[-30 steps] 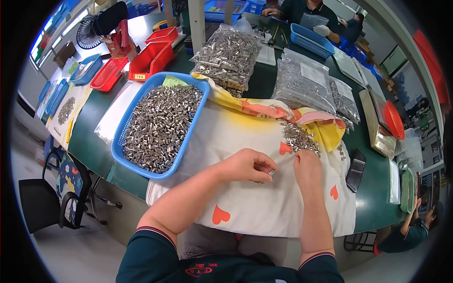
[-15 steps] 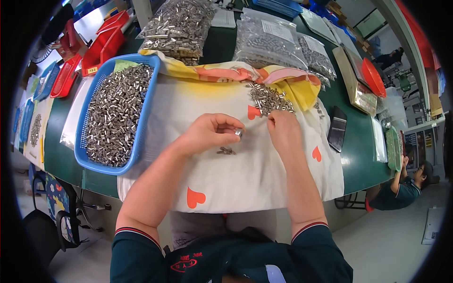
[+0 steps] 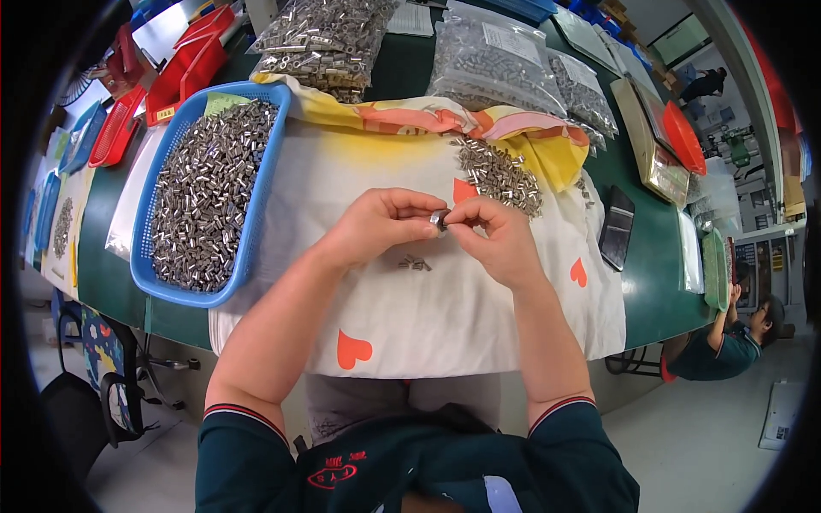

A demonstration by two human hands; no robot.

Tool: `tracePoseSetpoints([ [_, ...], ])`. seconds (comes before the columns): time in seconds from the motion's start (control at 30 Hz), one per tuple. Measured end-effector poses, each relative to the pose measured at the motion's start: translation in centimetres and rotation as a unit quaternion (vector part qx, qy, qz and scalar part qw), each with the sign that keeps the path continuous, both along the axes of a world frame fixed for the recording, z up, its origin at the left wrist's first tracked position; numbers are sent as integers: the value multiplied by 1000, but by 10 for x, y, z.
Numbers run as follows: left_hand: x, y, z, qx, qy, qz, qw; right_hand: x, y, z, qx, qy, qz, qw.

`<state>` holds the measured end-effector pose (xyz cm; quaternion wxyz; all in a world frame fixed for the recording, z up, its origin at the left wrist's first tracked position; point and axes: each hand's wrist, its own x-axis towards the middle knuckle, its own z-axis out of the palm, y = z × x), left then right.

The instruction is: Assembling small metal components by hand at a workbench.

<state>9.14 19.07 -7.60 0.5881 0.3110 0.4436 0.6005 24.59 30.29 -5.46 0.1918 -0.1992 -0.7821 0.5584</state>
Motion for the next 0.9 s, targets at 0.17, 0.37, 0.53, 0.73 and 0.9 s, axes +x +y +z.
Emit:
tracePoseSetpoints([
  [0.17,1,1,-2,-14,32,4,999,-2,-8,9,95,-29,-23,995],
  [0.37,2,2,-3,-30,92,17,995,-4,-9,8,199,-31,-28,979],
  [0.53,3,3,1,-37,134,25,990,-2,-7,6,235,7,-18,972],
  [0.73,4,0,-1,-47,126,47,990,-5,-12,-1,224,-11,-43,974],
  [0.9,-1,-3,7,-73,88,4,993,0,-2,2,137,-15,-2,990],
])
